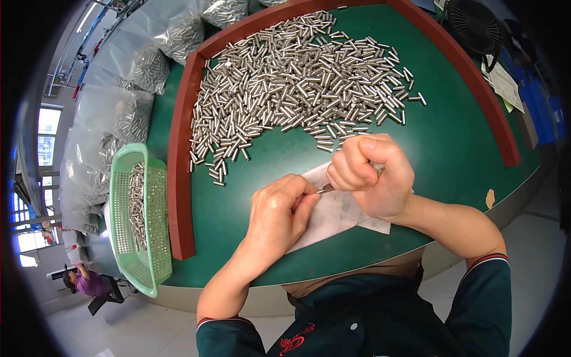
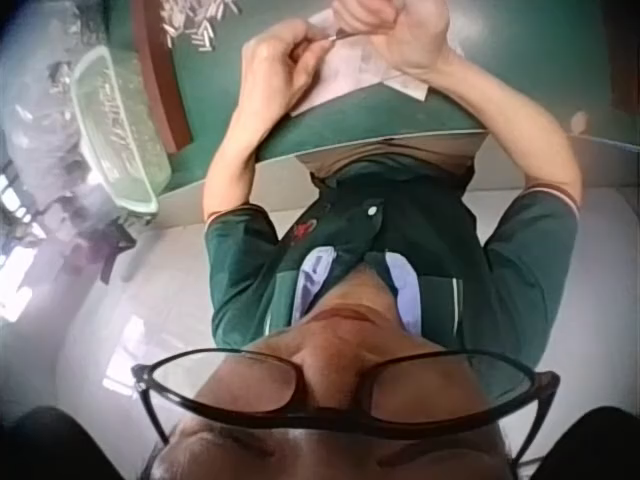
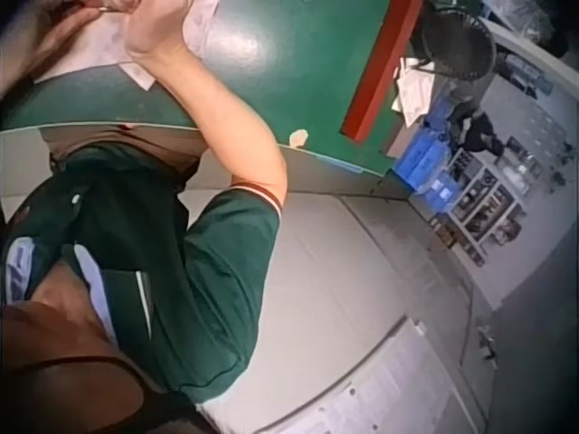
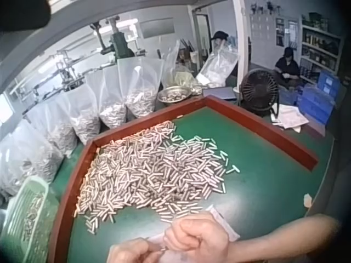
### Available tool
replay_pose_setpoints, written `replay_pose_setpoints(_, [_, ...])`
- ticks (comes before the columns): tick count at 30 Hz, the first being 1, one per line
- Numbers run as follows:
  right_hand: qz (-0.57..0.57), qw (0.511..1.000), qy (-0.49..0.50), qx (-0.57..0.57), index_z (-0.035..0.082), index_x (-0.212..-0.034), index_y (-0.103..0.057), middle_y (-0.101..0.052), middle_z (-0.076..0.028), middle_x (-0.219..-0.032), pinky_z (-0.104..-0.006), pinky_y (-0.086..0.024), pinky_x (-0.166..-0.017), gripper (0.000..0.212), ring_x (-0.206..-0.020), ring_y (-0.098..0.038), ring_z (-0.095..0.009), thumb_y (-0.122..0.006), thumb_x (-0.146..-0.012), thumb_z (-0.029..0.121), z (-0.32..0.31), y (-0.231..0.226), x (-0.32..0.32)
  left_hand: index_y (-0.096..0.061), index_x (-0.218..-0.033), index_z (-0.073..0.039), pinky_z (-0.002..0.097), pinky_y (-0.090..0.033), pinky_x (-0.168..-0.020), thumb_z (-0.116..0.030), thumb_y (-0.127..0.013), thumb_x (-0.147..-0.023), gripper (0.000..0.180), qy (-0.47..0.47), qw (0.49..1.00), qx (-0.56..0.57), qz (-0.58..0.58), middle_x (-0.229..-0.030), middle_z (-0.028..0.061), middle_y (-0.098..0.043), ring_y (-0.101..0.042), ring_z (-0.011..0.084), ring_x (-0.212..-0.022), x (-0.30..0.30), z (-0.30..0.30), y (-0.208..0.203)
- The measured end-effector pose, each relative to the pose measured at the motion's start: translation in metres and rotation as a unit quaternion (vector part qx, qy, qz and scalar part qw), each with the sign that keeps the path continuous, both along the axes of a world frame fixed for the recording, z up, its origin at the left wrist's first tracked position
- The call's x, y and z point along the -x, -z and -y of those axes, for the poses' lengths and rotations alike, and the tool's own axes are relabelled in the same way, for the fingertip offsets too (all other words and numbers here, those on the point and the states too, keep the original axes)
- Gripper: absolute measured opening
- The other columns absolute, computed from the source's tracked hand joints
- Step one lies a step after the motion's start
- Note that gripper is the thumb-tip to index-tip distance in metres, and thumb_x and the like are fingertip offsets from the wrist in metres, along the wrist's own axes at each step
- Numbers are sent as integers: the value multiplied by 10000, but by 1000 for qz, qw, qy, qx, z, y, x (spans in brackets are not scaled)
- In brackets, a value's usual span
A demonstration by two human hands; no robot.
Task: Picking and assembling small metal pins or components by hand at a workbench.
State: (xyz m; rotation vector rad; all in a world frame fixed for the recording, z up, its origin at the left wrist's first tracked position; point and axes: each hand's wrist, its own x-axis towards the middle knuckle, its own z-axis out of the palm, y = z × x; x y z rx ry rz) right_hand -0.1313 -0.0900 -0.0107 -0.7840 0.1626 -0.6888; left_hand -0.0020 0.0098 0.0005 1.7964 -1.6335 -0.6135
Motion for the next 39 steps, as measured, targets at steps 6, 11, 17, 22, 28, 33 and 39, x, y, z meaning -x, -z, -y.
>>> replay_pose_setpoints(6, [2,1000,2,0,119,-470,-273,-242,25,-403,-256,-168,-405,379,-384,-168,-91,-346,-821,243,-2,1,0,-557,-692,15,254,-367,-455,24,-638,-682,82,-1,1000,5,1,-573,66,-508,-440,138,-469,0,-1,1])
replay_pose_setpoints(11, [-7,1000,7,2,113,-469,-268,-247,19,-411,-253,-171,-406,389,-389,-179,-91,-353,-824,245,-2,-2,1,-558,-695,19,251,-369,-455,23,-638,-685,81,3,1000,3,-3,-575,67,-519,-445,136,-471,0,1,3])
replay_pose_setpoints(17, [-30,999,-3,35,102,-466,-259,-247,14,-421,-256,-176,-416,397,-402,-183,-95,-373,-819,243,-4,-1,-2,-558,-692,19,245,-361,-454,22,-638,-690,80,-9,999,-21,-22,-566,61,-514,-437,130,-469,-2,2,0])
replay_pose_setpoints(22, [-36,999,-12,38,103,-467,-259,-244,12,-426,-261,-178,-423,396,-407,-181,-97,-380,-815,249,-5,-5,1,-528,-723,5,274,-367,-479,7,-615,-706,88,-24,997,2,-75,-683,66,-516,-473,139,-529,-9,3,-5])
replay_pose_setpoints(28, [-28,999,-13,35,100,-466,-263,-239,13,-415,-260,-170,-414,402,-400,-178,-93,-383,-818,254,-7,-2,1,-545,-923,-33,156,-320,-525,-89,-559,-830,109,-49,805,-123,-579,-810,16,-547,-418,20,-656,-26,2,-4])
replay_pose_setpoints(33, [-18,999,-14,39,101,-467,-266,-242,13,-412,-258,-170,-408,398,-397,-180,-93,-379,-820,247,-7,-3,0,-554,-913,-13,172,-358,-620,-12,-582,-787,129,-59,854,-49,-515,-861,13,-561,-395,27,-650,-23,5,7])
replay_pose_setpoints(39, [-13,999,-6,50,100,-467,-270,-249,11,-412,-256,-172,-406,390,-394,-181,-92,-376,-817,237,-6,-3,1,-555,-873,-18,171,-349,-608,39,-590,-753,138,-36,869,-11,-493,-868,17,-558,-383,25,-644,-22,9,14])
